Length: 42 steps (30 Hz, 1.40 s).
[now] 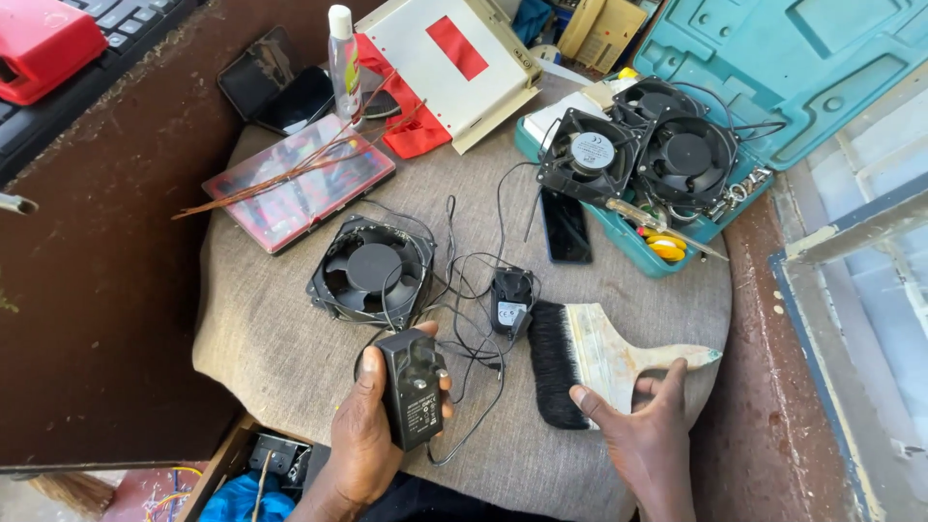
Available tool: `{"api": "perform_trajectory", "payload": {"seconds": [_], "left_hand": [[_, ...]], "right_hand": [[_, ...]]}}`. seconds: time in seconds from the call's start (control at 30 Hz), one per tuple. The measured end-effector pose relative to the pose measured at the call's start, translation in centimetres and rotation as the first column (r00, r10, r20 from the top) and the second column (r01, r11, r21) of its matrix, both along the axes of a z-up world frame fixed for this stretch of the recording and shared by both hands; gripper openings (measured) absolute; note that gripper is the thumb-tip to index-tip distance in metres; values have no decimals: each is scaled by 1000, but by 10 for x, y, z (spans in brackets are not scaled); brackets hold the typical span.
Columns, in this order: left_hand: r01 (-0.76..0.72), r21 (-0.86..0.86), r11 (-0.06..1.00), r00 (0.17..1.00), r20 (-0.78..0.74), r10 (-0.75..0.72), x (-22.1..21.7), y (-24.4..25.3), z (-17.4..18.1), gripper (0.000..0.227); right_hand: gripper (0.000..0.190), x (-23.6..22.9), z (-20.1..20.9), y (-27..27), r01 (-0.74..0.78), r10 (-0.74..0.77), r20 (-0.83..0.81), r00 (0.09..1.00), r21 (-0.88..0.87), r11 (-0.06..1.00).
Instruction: The person cleans a black power adapter and a smaller black power brick using a large brush. They hold the adapters in one hand and brush the surfaces and crevices with the other, occasionally rotating the items to access different sides.
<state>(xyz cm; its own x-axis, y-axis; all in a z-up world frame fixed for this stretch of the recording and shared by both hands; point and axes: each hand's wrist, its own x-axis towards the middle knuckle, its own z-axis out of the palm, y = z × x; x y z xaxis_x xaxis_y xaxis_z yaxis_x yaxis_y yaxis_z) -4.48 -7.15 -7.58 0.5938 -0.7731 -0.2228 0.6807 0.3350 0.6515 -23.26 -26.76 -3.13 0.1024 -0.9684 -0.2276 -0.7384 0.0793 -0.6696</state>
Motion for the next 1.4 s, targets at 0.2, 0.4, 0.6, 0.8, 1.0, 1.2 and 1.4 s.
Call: {"api": "perform_trajectory", "payload": {"seconds": [0.2, 0.4, 0.6, 0.8, 1.0, 1.2, 1.4], "left_hand": [[-17, -20, 1000, 999, -33, 16, 0, -4, -5, 85], [-9, 9, 1000, 997, -79, 9, 2, -5, -2, 84], [-126, 59, 990, 991, 58, 123, 5, -3, 0, 75], [-193, 72, 978, 970, 165, 180, 14, 1, 22, 56], [-415, 376, 828, 730, 681, 57, 6, 7, 32, 75], [-508, 82, 857, 583, 765, 273, 11, 21, 44, 72], [-577, 66, 814, 515, 803, 300, 27, 12, 39, 74]], "right_hand": [[103, -20, -44, -18, 107, -74, 672, 737, -8, 994], [46, -34, -59, -24, 61, -121, 741, 661, 108, 992], [56, -11, -2, 22, 101, -20, 663, 748, -85, 991], [25, -49, -43, -55, -99, 653, -353, 670, -914, -393], [54, 59, 44, 132, -34, 408, 569, 714, -554, 832], [49, 63, 38, 122, -108, 619, 483, 619, -729, 676], [44, 75, 37, 140, -56, 637, 579, 509, -716, 696]]}}
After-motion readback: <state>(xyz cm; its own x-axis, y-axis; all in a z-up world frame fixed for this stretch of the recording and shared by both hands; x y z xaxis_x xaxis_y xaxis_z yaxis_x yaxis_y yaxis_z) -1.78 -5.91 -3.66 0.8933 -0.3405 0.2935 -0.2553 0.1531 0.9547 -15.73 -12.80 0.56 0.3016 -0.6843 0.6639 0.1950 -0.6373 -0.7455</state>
